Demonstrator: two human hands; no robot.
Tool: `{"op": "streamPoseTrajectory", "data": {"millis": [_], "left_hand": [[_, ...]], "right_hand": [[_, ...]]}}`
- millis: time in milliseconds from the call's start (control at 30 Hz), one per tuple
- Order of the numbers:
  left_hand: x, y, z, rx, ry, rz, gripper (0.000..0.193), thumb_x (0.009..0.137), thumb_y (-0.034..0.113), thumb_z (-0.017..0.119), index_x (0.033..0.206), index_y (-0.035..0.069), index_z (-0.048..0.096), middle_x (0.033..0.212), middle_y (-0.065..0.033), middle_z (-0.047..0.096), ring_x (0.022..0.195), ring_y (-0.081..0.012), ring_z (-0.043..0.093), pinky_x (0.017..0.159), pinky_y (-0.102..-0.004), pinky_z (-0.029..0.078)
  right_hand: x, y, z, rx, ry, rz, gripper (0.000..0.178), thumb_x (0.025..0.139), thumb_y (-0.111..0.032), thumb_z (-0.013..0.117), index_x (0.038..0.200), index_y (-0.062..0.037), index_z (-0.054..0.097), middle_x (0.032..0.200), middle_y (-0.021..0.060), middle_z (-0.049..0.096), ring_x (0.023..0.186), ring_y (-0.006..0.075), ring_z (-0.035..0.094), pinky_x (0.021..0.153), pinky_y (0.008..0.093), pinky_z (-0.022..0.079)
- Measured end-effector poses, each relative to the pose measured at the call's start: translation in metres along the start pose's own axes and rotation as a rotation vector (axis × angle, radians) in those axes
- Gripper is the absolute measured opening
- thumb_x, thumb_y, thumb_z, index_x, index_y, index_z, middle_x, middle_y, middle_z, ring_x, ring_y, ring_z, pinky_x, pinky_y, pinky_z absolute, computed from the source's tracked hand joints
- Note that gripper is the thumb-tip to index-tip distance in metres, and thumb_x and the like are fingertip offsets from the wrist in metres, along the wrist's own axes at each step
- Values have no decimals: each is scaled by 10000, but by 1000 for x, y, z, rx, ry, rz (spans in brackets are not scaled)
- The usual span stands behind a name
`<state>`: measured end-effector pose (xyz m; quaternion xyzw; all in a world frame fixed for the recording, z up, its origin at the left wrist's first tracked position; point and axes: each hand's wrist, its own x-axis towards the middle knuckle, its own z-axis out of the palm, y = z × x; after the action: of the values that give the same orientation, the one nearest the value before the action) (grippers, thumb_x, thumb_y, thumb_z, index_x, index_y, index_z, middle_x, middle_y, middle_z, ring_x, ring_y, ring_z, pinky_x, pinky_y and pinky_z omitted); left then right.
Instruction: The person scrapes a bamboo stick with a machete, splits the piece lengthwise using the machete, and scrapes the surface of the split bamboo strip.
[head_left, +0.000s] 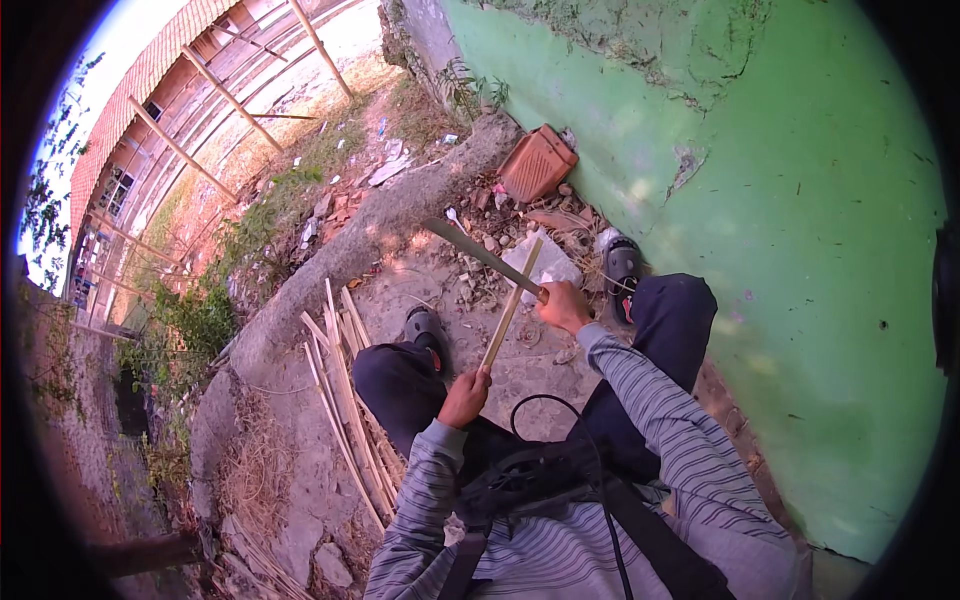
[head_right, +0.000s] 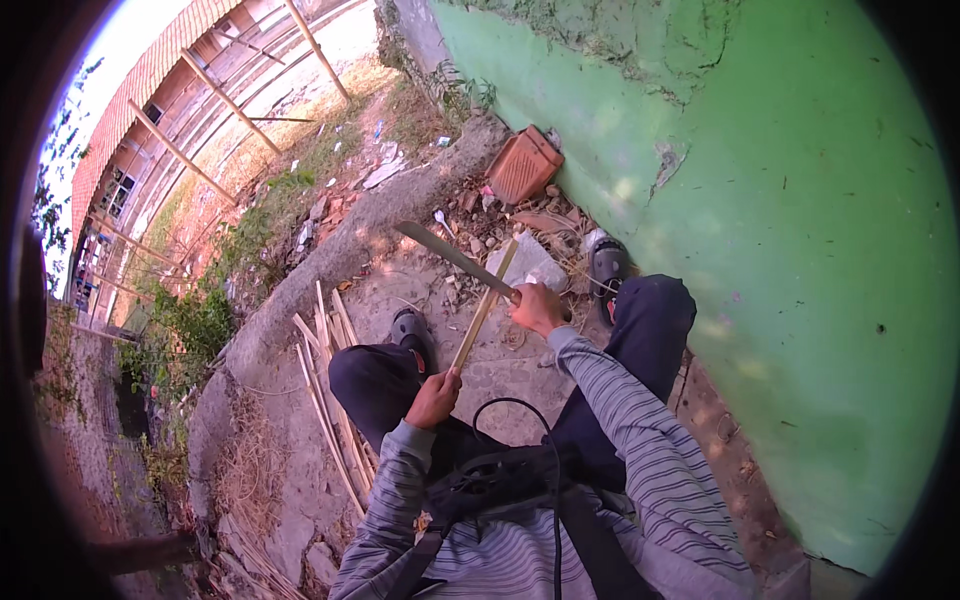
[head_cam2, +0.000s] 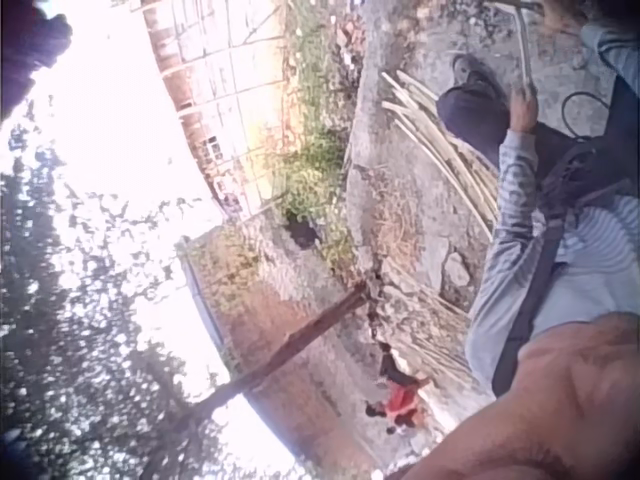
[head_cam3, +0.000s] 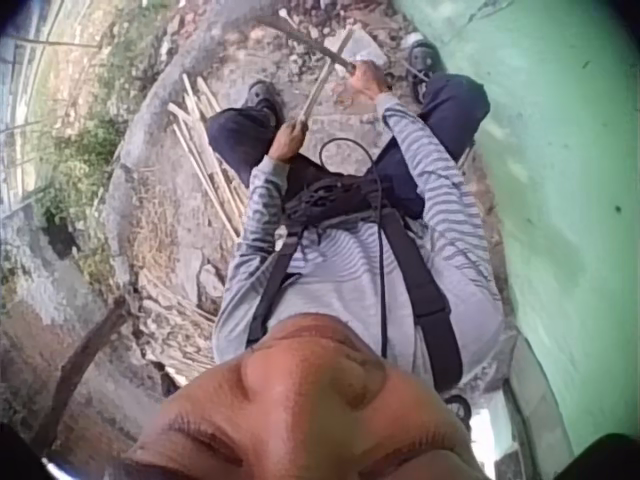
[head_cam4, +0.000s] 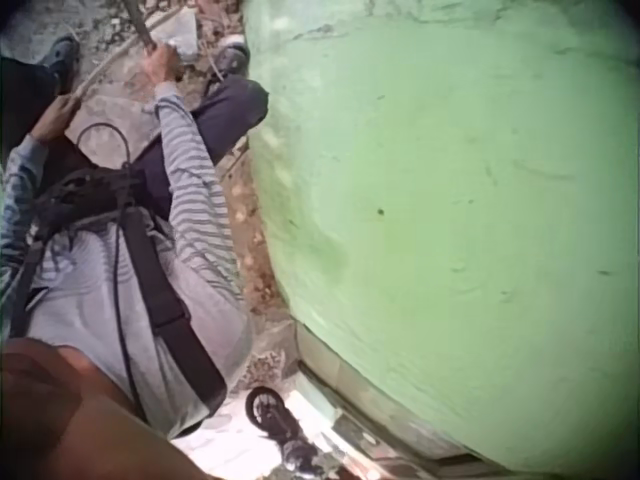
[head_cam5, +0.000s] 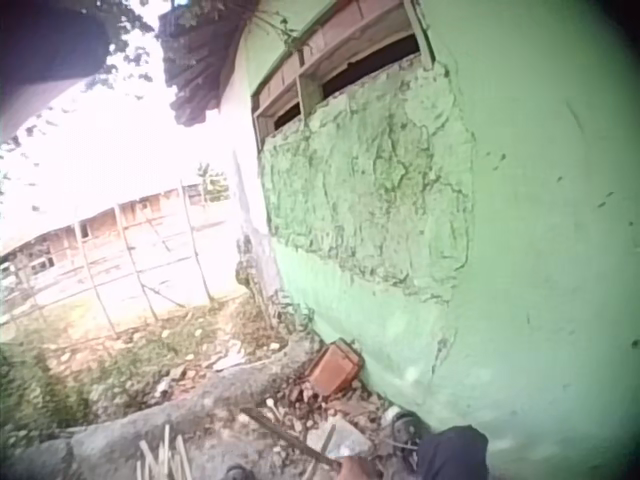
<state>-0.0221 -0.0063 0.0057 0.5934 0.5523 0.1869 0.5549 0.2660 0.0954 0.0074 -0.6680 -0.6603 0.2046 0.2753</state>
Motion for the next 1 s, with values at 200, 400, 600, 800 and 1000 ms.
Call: {"op": "streamPoseTrajectory", "data": {"millis": [200,400,600,800,1000], "left_hand": [[0,0,-10,32,46,-58,524,1098,405,429,803,-8,561,611,-98,482,560,-210,496,565,-421,395],[-9,14,-5,104,58,44,508,1102,392,437,801,-3,546,635,-57,469,580,-184,450,562,-386,375],[-20,17,-14,111,85,32,502,1098,386,445,817,-17,548,651,-87,486,600,-219,455,584,-399,386],[-38,28,-16,238,104,62,493,1089,370,448,846,-42,566,669,-174,513,611,-297,508,619,-443,421],[-43,38,-17,233,133,74,498,1085,364,453,835,-49,570,655,-181,506,595,-290,497,605,-442,417]], "right_hand": [[-16,-28,5,1,-172,-35,155,778,-250,674,801,-98,693,765,190,700,749,431,694,693,532,554],[5,4,-5,-44,42,27,152,765,-244,693,798,-96,697,760,181,708,739,418,699,685,521,564],[-2,-15,4,-71,-79,26,174,778,-256,695,862,-105,717,807,184,721,757,427,701,696,533,564],[11,6,-3,-51,-33,-20,180,771,-259,723,873,-111,716,804,186,716,758,423,702,713,524,565],[-3,0,3,-61,-120,-52,182,756,-257,747,845,-102,711,776,185,710,764,419,702,698,534,561]]}}
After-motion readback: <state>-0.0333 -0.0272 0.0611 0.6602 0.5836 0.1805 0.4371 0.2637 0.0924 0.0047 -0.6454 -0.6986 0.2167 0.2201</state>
